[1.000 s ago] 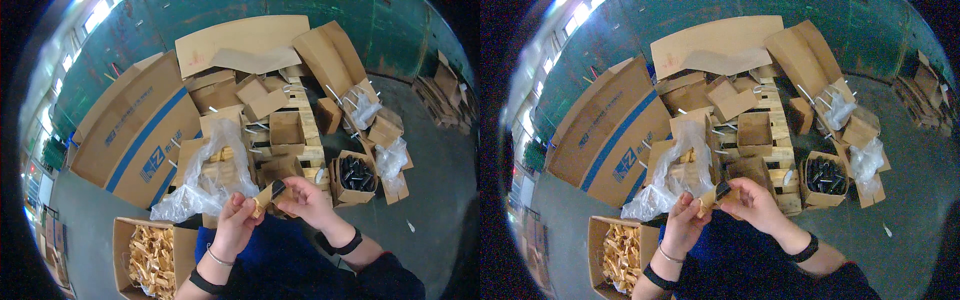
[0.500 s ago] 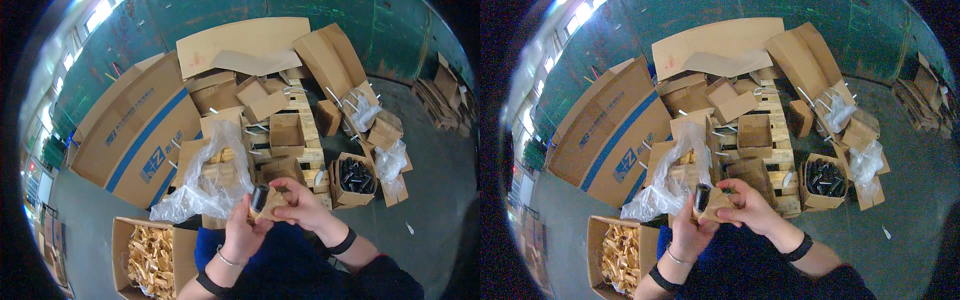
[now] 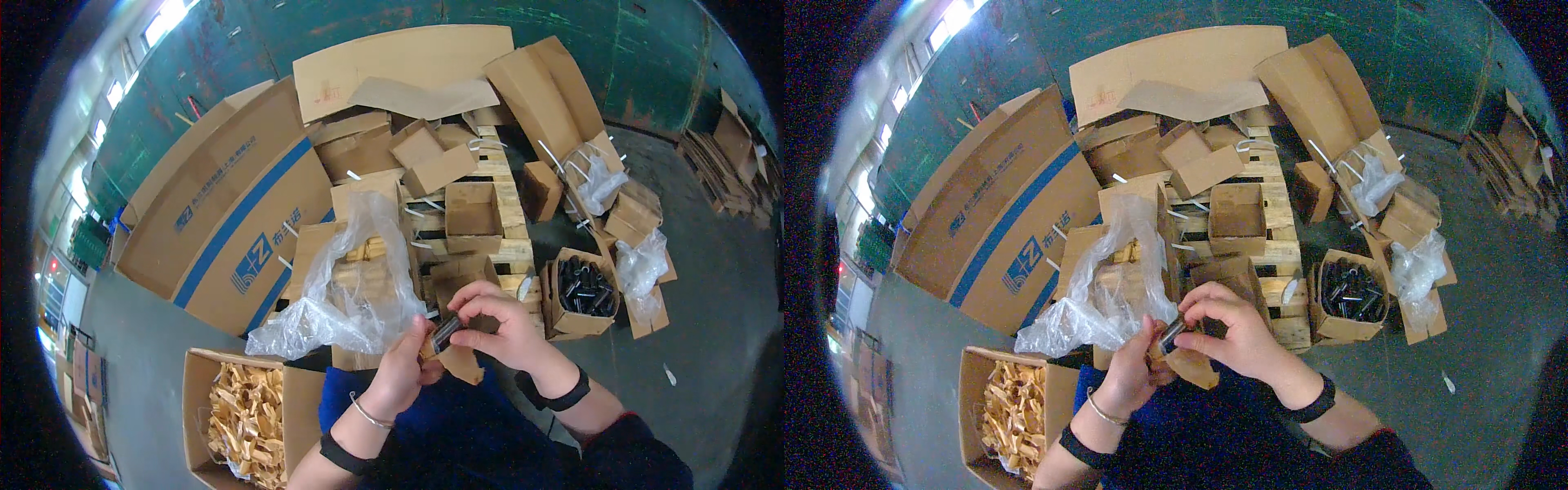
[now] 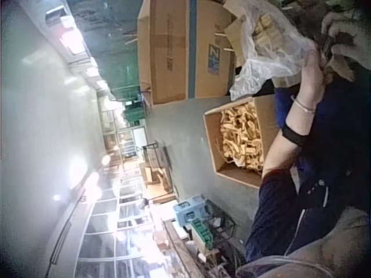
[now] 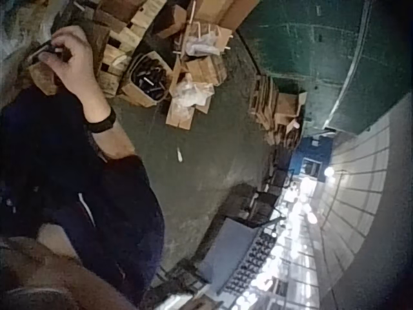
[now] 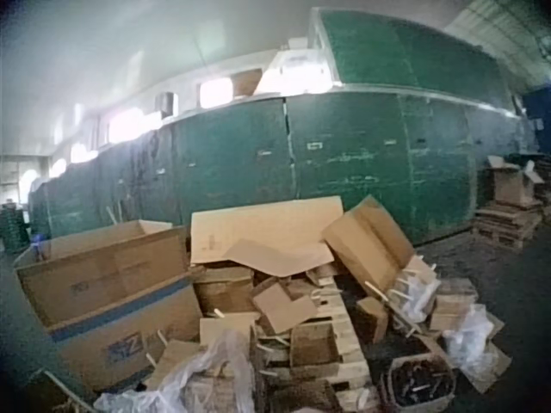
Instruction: Assembling metal sleeves into wooden blocks and placing them in a box.
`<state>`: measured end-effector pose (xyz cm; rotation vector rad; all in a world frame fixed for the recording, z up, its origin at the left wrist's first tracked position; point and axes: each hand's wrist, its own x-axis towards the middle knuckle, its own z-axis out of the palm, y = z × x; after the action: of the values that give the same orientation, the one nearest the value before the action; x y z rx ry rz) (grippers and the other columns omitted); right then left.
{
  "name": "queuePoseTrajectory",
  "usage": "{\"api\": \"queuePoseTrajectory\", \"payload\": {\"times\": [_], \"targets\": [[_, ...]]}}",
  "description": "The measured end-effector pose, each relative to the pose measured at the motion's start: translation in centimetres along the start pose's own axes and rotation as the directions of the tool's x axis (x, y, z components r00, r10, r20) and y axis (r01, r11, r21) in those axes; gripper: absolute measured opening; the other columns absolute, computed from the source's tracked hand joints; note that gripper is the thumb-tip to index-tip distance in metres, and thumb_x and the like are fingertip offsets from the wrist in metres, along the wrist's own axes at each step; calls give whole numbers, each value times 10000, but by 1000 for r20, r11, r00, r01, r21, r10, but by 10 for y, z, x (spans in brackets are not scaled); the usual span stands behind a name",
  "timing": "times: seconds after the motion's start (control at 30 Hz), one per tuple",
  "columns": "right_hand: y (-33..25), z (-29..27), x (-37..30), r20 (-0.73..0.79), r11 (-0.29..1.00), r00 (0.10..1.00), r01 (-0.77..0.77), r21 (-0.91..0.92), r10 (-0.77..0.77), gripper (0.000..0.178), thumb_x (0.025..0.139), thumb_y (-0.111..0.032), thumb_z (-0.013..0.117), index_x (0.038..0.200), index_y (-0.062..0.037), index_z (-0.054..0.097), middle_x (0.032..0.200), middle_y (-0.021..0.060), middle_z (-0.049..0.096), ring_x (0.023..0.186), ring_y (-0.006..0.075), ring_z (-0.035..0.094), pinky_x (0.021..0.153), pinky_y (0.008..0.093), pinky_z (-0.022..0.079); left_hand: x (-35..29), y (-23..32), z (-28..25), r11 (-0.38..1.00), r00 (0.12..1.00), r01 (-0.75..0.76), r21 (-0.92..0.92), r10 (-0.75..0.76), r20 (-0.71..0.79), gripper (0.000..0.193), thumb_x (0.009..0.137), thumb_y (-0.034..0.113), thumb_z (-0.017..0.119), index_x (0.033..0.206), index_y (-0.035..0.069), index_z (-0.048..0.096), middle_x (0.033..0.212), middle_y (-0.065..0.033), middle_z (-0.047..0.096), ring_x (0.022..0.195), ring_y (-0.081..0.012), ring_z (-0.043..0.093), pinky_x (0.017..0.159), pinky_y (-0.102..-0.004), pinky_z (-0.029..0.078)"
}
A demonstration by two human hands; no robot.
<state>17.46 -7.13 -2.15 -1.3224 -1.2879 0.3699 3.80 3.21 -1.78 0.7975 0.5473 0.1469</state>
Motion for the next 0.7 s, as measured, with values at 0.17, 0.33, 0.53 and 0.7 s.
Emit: {"api": "queuePoseTrajectory", "payload": {"times": [0.17, 0.33, 0.53, 0.7], "targets": [[1, 18, -4, -344, 997, 937, -35, 63, 54, 181, 639, -74, 692, 647, -30, 518, 933, 89, 532, 896, 197, 500, 785, 295, 391, 5, -10, 1, 843, 883, -426, 327, 466, -51, 379, 689, 73, 687, 895, 51, 370, 763, -27, 489, 702, -113, 526, 533, -261, 446], [10, 18, -11, -368, 979, 917, -87, 184, 151, 161, 672, -59, 662, 640, -29, 507, 977, 112, 528, 918, 194, 496, 811, 293, 375, 3, 12, -11, 305, 756, -308, 901, 653, 37, 310, 653, 27, 678, 787, 36, 399, 683, -92, 534, 599, -193, 560, 511, -291, 438], [34, -27, -20, -424, 885, 819, -200, 421, 386, 144, 730, -58, 623, 654, -72, 502, 1040, 90, 522, 933, 148, 476, 795, 269, 375, -41, 86, -120, -76, 336, 31, 997, 940, 62, 269, 658, 36, 663, 714, 35, 400, 562, -24, 401, 519, -112, 403, 472, -249, 370], [124, -35, -27, -262, 823, 781, -534, 193, 568, 151, 716, -89, 641, 673, -47, 503, 798, 66, 573, 750, 131, 522, 677, 261, 419, -121, 93, -205, -32, 284, 202, 979, 959, -28, 231, 721, 91, 617, 720, -1, 405, 544, -51, 387, 496, -137, 349, 468, -300, 327]]}}
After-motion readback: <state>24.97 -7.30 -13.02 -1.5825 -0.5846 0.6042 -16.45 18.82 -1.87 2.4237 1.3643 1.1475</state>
